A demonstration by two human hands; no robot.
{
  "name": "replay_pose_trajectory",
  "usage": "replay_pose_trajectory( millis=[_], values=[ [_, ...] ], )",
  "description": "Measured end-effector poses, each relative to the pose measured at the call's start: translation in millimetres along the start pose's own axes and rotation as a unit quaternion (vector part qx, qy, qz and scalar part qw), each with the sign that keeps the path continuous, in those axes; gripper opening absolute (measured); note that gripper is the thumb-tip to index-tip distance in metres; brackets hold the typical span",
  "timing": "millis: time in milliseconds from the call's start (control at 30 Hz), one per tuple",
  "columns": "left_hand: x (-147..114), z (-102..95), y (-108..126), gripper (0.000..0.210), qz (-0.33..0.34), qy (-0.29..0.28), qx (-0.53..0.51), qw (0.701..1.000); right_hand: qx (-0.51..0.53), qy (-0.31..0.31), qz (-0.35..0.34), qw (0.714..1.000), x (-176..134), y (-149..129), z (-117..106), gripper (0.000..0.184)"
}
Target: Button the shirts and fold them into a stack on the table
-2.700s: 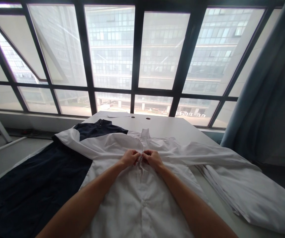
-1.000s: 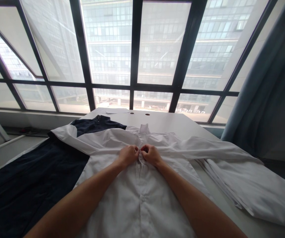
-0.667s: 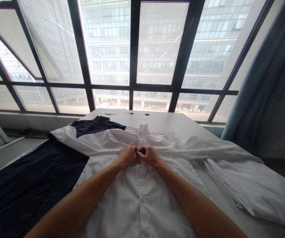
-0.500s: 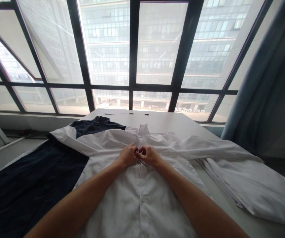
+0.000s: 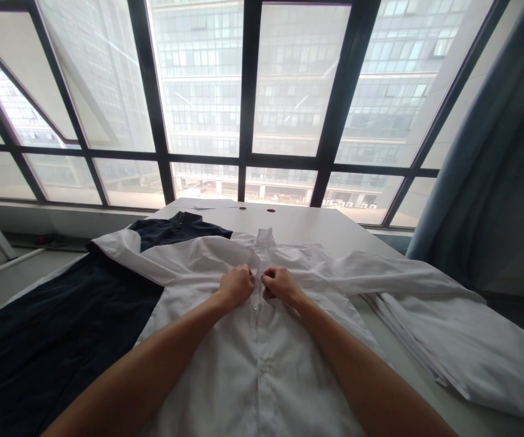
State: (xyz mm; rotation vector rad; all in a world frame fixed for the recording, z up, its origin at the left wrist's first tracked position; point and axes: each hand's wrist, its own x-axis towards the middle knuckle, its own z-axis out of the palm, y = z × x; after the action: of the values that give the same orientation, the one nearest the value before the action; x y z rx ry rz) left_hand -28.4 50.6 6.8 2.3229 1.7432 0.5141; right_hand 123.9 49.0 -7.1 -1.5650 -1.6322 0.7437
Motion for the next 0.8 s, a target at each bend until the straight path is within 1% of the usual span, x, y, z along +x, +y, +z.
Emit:
replay_pose_trajectory(
  millis=[67, 133, 200, 233, 300, 367, 433, 467, 533, 633, 800],
  values=[
    [-0.6, -3.1, 3.0, 0.028, -0.029, -0.015, 0.004, 0.999, 0.065, -0.028, 0.041, 0.997, -0.7, -1.2, -2.4, 0.009],
    [0.4, -4.4, 4.7, 0.026, -0.030, -0.024, -0.019, 0.999, 0.123, -0.055, 0.078, 0.988, -2.0, -3.7, -5.7, 0.007],
    [2.8, -4.2, 4.5, 0.021, -0.013, -0.047, -0.082, 0.995, 0.170, -0.080, 0.102, 0.977, -3.7, -6.5, -9.7, 0.007],
    [4.4, -3.8, 3.7, 0.022, -0.009, -0.070, -0.130, 0.989, 0.187, -0.090, 0.107, 0.972, -4.4, -7.7, -11.6, 0.007],
    [7.4, -2.8, 1.1, 0.026, -0.015, -0.131, -0.247, 0.960, 0.213, -0.102, 0.106, 0.966, -5.5, -8.8, -14.7, 0.007],
    [9.8, -2.0, -2.2, 0.027, -0.029, -0.179, -0.361, 0.915, 0.228, -0.105, 0.090, 0.964, -5.7, -8.1, -15.9, 0.007],
    [11.2, -1.4, -5.5, 0.024, -0.034, -0.197, -0.443, 0.874, 0.236, -0.106, 0.071, 0.963, -5.2, -6.0, -15.1, 0.007],
    [11.6, -1.1, -6.9, 0.023, -0.032, -0.200, -0.468, 0.861, 0.237, -0.107, 0.063, 0.963, -4.8, -4.8, -14.1, 0.008],
    [12.0, -0.3, -9.4, 0.024, -0.031, -0.208, -0.495, 0.843, 0.236, -0.107, 0.057, 0.964, -4.0, -2.6, -11.9, 0.008],
    [12.5, 1.7, -11.2, 0.033, -0.027, -0.216, -0.505, 0.835, 0.237, -0.104, 0.051, 0.965, -3.4, -0.9, -10.0, 0.007],
    [13.7, 6.0, -10.5, 0.038, -0.024, -0.191, -0.485, 0.853, 0.248, -0.112, 0.044, 0.961, -4.6, -1.7, -12.4, 0.005]
  ],
)
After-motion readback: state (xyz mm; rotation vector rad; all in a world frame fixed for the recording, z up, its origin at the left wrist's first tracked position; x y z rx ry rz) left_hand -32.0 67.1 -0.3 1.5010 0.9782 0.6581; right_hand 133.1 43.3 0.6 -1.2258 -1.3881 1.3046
